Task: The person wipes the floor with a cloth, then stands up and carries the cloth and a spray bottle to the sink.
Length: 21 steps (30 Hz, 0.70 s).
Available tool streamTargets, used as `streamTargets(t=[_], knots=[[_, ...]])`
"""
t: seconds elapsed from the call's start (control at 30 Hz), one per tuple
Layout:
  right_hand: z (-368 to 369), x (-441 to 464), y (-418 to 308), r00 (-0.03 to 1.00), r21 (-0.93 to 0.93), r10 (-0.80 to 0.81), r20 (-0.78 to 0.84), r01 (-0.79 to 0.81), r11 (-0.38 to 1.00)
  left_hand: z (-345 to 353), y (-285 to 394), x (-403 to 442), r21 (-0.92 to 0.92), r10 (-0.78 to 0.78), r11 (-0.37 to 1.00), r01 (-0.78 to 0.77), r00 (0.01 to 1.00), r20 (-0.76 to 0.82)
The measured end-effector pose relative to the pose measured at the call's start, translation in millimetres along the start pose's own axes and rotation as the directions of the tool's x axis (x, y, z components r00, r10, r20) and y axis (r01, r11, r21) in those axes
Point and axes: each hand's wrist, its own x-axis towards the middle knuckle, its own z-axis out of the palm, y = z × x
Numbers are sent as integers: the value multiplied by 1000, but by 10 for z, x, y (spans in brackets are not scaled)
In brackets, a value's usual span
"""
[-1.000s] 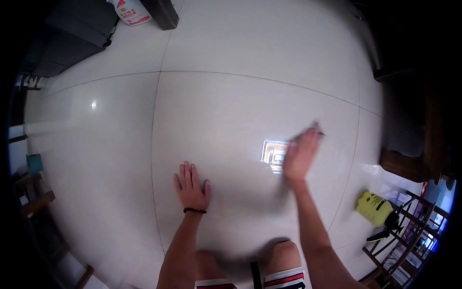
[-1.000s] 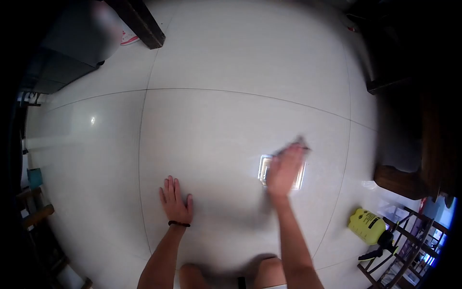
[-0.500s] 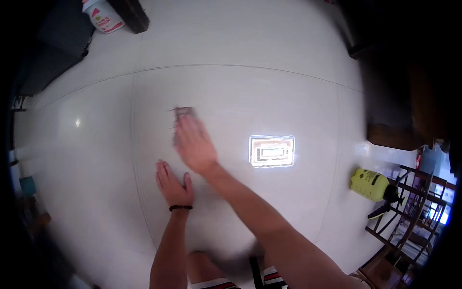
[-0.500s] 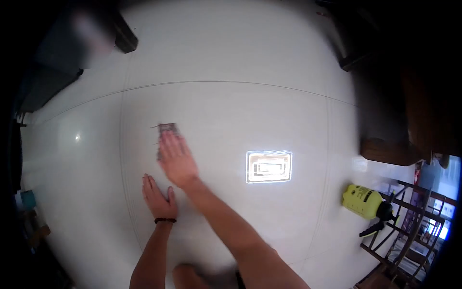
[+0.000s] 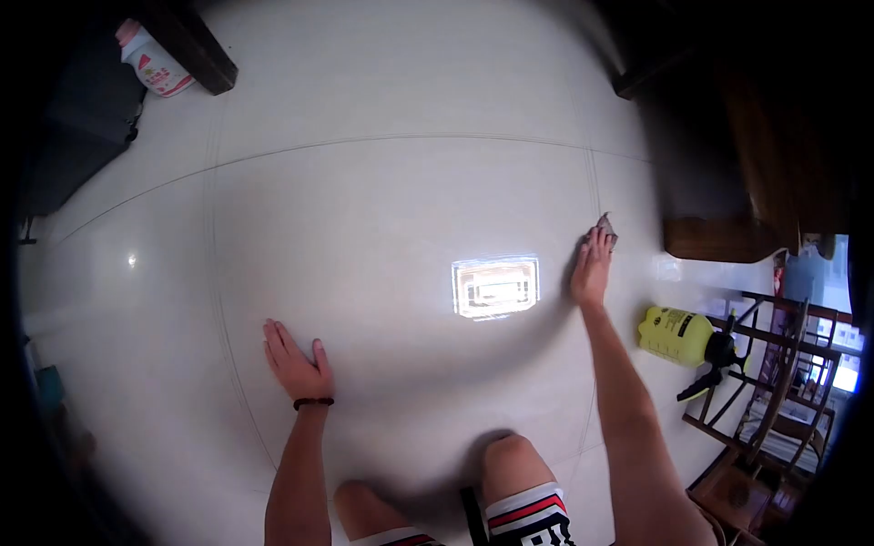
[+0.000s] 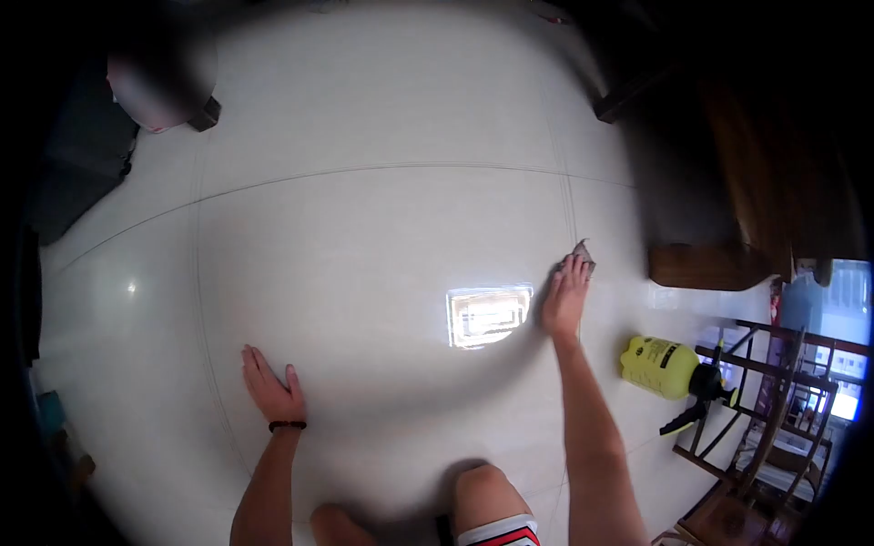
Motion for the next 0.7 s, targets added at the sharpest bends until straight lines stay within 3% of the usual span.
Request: streamTargets(t=[0.03, 0.1, 0.2, 0.3, 0.37, 0.5, 0.57, 0.67, 0.7], knots=[[129, -70, -336, 998, -53, -17, -68, 13, 999, 13, -18, -9, -1, 1, 1000, -1, 1000, 11], [255, -177, -1161, 972, 4, -195, -129, 197, 980, -15, 1, 25, -3, -5, 1000, 5, 1000, -1], [620, -413, -2546, 911, 1, -411, -29, 411, 912, -21, -5, 11, -17, -7, 1000, 7, 1000, 9], [878, -916, -3848, 830, 323, -557, 28, 520, 791, -19, -38, -1, -5, -9, 1000, 9, 1000, 17], [1113, -1267, -4488, 754, 314, -655, 44, 612, 726, -11, -39, 10, 3, -10, 1000, 10, 1000, 21], [1035, -1474, -4949, 687, 407, -704, 178, 601, 689, -22, -85, 23, -26, 15, 1000, -14, 999, 39], [1118, -1418, -4773, 599, 312, -773, 209, 708, 633, 42, -70, 18, -23, 7, 1000, -6, 999, 34], [1045, -1233, -4200, 779, 279, -623, 67, 585, 761, -13, -194, -29, -11, -19, 1000, 19, 999, -34], [945, -1112, -3888, 806, 269, -591, 27, 564, 781, -64, -122, -2, -100, -21, 995, 22, 1000, 12]])
